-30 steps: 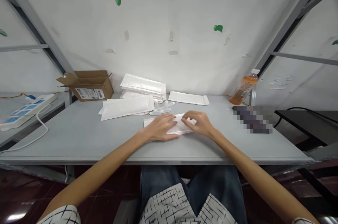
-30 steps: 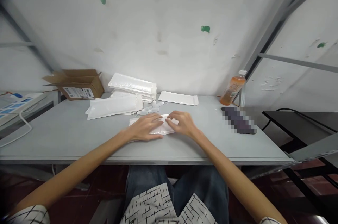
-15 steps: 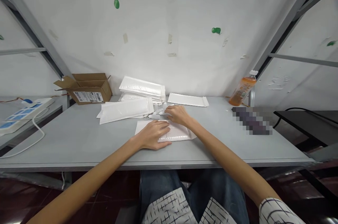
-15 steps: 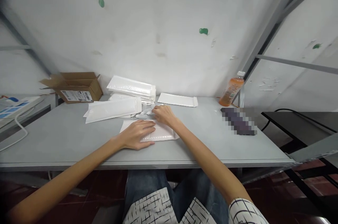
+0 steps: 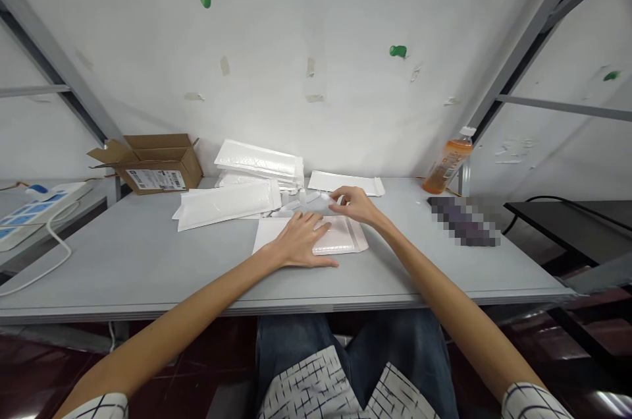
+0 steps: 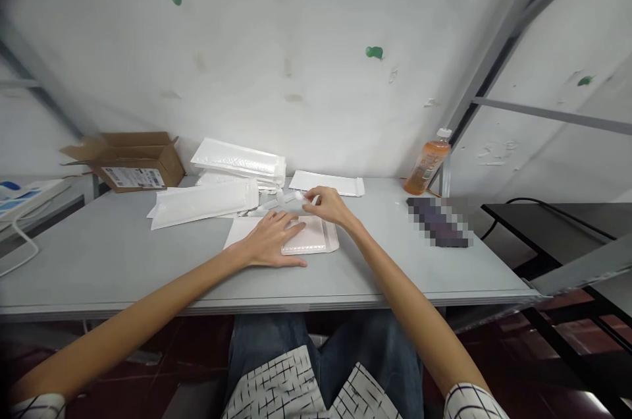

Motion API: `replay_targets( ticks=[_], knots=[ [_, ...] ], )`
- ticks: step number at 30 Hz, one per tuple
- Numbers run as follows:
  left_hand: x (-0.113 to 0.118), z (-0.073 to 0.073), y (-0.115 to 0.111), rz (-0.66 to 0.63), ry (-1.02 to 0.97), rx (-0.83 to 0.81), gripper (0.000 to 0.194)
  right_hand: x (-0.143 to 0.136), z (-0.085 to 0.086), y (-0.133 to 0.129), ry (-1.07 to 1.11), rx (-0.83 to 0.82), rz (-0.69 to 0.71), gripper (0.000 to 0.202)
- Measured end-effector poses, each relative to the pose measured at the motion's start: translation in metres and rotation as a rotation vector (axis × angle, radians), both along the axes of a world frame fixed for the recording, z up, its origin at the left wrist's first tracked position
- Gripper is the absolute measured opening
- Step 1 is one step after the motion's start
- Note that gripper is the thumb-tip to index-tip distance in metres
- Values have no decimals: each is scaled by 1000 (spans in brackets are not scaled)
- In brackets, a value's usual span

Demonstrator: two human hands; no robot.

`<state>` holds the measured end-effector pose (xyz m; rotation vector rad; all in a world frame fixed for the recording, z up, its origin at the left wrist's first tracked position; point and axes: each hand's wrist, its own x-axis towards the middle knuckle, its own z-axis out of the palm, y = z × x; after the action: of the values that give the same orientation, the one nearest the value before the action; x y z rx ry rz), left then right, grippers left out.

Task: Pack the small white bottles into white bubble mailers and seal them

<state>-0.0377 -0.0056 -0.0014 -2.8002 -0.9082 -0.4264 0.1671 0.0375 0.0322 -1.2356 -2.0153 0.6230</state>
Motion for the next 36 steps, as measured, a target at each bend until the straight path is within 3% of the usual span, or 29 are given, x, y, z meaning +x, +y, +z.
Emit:
replay_targets(
  ticks=[4, 8, 10, 17, 27, 32, 36],
  knots=[
    [9, -4, 7, -27, -5, -27, 77, 32, -2, -13, 299, -189, -43, 24],
    [13, -6, 8, -32, -20, -77, 68, 54, -10, -24, 306, -288, -47, 56],
    [12, -6, 8, -29, -40, -102, 64, 59, -13, -28, 267, -305, -25, 63],
    [4, 1, 4, -16, -109, -122, 55, 55, -16, -33, 241, -309, 8, 36],
    [-2, -6, 6, 27, -219, -61, 44, 54, -16, -32, 222, -377, 81, 31],
    [-6, -3, 6, 15, -172, -20, 45, 29, -19, -35, 146, -459, 199, 20],
    [-20, -1, 7, -6, -142, 17, 44, 14, -18, -40, 177, -439, 224, 30]
  ],
)
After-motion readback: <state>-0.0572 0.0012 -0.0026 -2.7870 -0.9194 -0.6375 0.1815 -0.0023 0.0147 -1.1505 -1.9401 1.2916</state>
